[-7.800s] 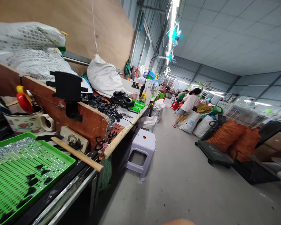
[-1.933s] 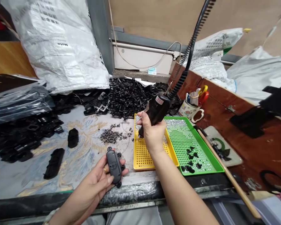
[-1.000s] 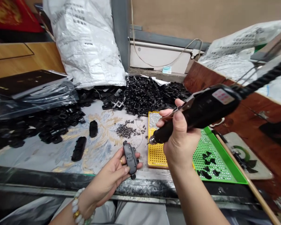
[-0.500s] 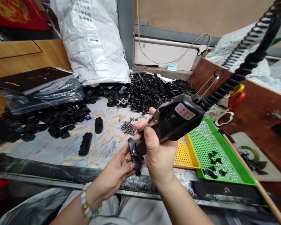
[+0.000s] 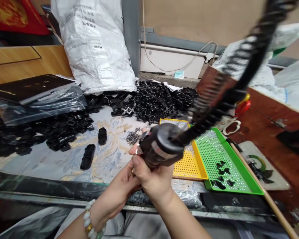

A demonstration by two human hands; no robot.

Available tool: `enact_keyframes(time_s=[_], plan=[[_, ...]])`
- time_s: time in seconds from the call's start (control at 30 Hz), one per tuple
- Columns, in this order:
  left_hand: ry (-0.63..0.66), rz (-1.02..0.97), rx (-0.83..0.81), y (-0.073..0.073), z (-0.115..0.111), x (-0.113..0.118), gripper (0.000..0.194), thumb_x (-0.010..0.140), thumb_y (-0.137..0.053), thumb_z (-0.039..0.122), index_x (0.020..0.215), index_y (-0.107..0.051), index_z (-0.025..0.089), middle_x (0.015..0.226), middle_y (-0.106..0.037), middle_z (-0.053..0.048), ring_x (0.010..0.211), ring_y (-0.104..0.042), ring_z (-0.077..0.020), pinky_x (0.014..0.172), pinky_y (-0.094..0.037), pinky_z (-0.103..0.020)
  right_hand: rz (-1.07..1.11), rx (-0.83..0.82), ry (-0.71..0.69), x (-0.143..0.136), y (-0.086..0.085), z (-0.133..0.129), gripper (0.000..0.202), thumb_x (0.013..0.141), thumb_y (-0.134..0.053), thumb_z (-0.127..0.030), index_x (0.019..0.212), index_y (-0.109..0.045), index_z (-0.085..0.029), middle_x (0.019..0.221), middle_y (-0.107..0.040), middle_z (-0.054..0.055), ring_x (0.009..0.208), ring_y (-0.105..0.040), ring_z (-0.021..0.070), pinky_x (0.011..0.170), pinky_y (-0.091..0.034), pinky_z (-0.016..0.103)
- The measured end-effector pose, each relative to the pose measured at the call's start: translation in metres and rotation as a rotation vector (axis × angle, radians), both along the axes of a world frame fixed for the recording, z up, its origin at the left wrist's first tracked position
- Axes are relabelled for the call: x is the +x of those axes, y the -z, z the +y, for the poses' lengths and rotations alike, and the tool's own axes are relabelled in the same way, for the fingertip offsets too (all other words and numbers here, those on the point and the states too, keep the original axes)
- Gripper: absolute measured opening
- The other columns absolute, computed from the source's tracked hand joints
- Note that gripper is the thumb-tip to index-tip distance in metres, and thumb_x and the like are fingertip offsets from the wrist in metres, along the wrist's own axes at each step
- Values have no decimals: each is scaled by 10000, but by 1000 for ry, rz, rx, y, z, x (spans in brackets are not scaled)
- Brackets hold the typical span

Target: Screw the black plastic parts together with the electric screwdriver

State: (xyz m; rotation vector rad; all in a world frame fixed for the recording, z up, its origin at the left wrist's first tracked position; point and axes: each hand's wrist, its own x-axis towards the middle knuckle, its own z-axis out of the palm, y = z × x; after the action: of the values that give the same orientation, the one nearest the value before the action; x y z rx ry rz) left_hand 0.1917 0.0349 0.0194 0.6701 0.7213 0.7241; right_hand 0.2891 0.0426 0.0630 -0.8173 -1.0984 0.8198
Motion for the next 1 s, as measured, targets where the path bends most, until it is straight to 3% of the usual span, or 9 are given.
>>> enact_keyframes(time_s=[0.1,0.17,0.23,0.33,0.5,0.63,0.83,1.0], plan=[[79,154,-56,-3,5,1,440,748,-476,78,1156,-377,210,1143,-524,-75,903,-564,-152,784,-405,-265,28,32,-96,6,-17,4,218,824,-541,-275,1022,-485,-205,883,-572,31,647,-571,98,573,-504,235],[104,209,-96,-4,7,0,419,757,-481,107,1146,-366,214,1157,-516,-73,934,-569,-176,806,-406,-289,68,110,-20,18,-29,13,262,831,-529,-311,1064,-480,-203,861,-567,31,547,-533,76,490,-463,207],[99,194,-102,-5,7,-1,399,786,-476,147,1159,-350,217,1170,-506,-78,981,-557,-191,840,-399,-295,66,180,142,35,-34,25,293,830,-526,-325,1082,-484,-182,818,-562,30,521,-517,72,473,-439,201],[83,149,-92,-4,6,-4,410,818,-455,176,1198,-326,258,1206,-477,-55,1041,-527,-179,854,-395,-266,40,152,339,64,-22,45,273,819,-547,-315,1029,-496,-149,737,-551,15,500,-500,65,466,-419,188],[76,119,-96,0,5,-6,434,828,-453,170,1222,-318,293,1244,-438,-26,1055,-515,-159,839,-401,-228,32,74,444,87,15,65,372,787,-587,-346,1062,-456,-131,763,-564,24,500,-495,60,477,-417,183],[75,99,-118,2,6,-5,465,830,-449,159,1247,-291,292,1248,-434,-42,1063,-511,-178,883,-394,-274,19,12,405,80,28,70,391,795,-579,-361,1087,-458,-131,776,-571,34,515,-504,61,499,-424,182],[73,98,-136,2,6,-5,470,821,-463,156,1242,-304,290,1248,-438,-51,1063,-512,-189,898,-384,-293,-9,-41,367,77,33,74,305,792,-572,-387,872,-511,-99,793,-576,44,531,-515,61,519,-439,188],[73,99,-141,3,6,-5,467,819,-467,158,1237,-315,299,1246,-441,-47,1054,-519,-183,881,-394,-278,-22,-47,349,75,37,74,300,788,-574,-386,829,-513,-96,777,-571,37,538,-514,59,526,-445,188]])
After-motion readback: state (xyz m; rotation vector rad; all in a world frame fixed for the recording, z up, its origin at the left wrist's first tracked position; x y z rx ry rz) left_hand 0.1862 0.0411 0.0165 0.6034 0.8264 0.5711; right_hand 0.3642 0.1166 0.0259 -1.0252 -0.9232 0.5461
